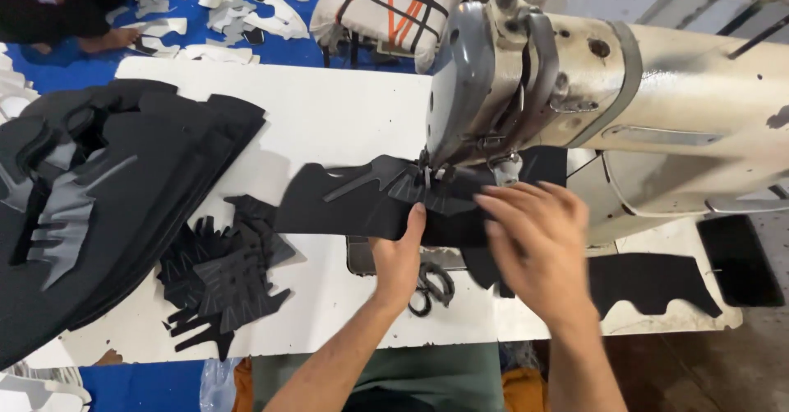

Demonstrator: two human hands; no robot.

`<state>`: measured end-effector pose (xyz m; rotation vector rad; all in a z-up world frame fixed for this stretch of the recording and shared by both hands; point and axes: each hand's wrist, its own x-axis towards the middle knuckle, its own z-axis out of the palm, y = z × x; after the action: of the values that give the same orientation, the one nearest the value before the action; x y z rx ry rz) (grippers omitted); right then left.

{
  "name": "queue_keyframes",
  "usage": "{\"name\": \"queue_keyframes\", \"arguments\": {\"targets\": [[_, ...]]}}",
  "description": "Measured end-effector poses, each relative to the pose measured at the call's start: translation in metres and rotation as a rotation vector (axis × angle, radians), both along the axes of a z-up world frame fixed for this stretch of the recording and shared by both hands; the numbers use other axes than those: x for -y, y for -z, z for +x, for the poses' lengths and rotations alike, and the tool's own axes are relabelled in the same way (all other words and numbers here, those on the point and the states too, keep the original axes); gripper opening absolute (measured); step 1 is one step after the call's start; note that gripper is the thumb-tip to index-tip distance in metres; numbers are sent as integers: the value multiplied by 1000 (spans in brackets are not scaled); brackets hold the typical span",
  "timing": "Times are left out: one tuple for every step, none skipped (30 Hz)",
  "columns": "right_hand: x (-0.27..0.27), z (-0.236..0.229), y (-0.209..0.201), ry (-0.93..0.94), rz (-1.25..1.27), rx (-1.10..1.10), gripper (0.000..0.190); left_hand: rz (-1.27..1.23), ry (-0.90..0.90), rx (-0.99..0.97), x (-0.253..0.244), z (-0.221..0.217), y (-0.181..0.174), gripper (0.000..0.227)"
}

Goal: The person uses a sewing machine to stitch black foam pieces together. They align the foam pieces under the needle, sew them, and then use scissors to cut the thread. The finished pieces are placed on the table.

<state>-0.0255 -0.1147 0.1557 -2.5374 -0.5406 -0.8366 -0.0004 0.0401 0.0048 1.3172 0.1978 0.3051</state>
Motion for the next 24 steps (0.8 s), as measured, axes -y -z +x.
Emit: {"name": "queue_keyframes", "arguments": {"targets": [[-6, 11, 5, -70, -53, -27, 32, -67, 8, 16, 2, 0, 1, 26], [-12, 21, 10, -140, -106, -53, 33, -134, 16, 31, 5, -1, 2, 26], [-12, 27, 19, -139, -107, -52, 33, -135, 18, 32, 6, -2, 0, 26], [-11, 32, 28, -151, -163, -62, 31, -130, -5, -5, 7, -3, -2, 28], [-10, 39, 36, -166, -222, -71, 29, -127, -30, -41, 9, -4, -5, 30], [-8, 41, 38, -166, -225, -70, 29, -131, -31, -39, 10, -2, -6, 30], [-7, 42, 41, -180, -216, -80, 32, -184, -29, -57, 11, -2, -7, 31], [-6, 43, 44, -194, -208, -90, 35, -238, -27, -74, 13, -1, -7, 33], [-4, 45, 43, -193, -200, -94, 35, -231, -25, -79, 15, -1, -15, 33], [-2, 47, 43, -215, -208, -77, 35, -318, -18, -176, 17, -1, -23, 33], [1, 47, 42, -233, -217, -61, 35, -406, -8, -276, 21, -2, -31, 34], [4, 48, 43, -228, -210, -68, 35, -399, -4, -284, 25, -4, -19, 34], [7, 52, 42, -251, -233, -71, 36, -303, -21, -132, 28, -3, -9, 33], [9, 56, 40, -275, -255, -73, 37, -207, -37, 20, 31, -2, 1, 34], [9, 57, 41, -278, -253, -73, 37, -205, -39, 20, 32, -1, -1, 34], [10, 58, 42, -268, -281, -115, 36, -201, -64, 47, 33, 1, -4, 33], [11, 58, 44, -257, -309, -159, 35, -199, -88, 73, 35, 1, -5, 32], [10, 57, 44, -258, -308, -161, 35, -199, -90, 70, 33, 2, -11, 32], [9, 58, 44, -248, -307, -172, 36, -301, -69, -49, 31, 5, -18, 31], [9, 59, 43, -238, -306, -184, 37, -404, -46, -169, 28, 8, -26, 30], [5, 55, 45, -239, -306, -185, 37, -404, -47, -170, 22, 12, -25, 30], [2, 51, 46, -245, -254, -128, 36, -389, -33, -203, 15, 16, -24, 30], [-1, 48, 47, -249, -202, -69, 36, -375, -18, -232, 8, 21, -24, 30], [-5, 45, 48, -250, -202, -67, 36, -375, -19, -230, 3, 28, -12, 30]]}}
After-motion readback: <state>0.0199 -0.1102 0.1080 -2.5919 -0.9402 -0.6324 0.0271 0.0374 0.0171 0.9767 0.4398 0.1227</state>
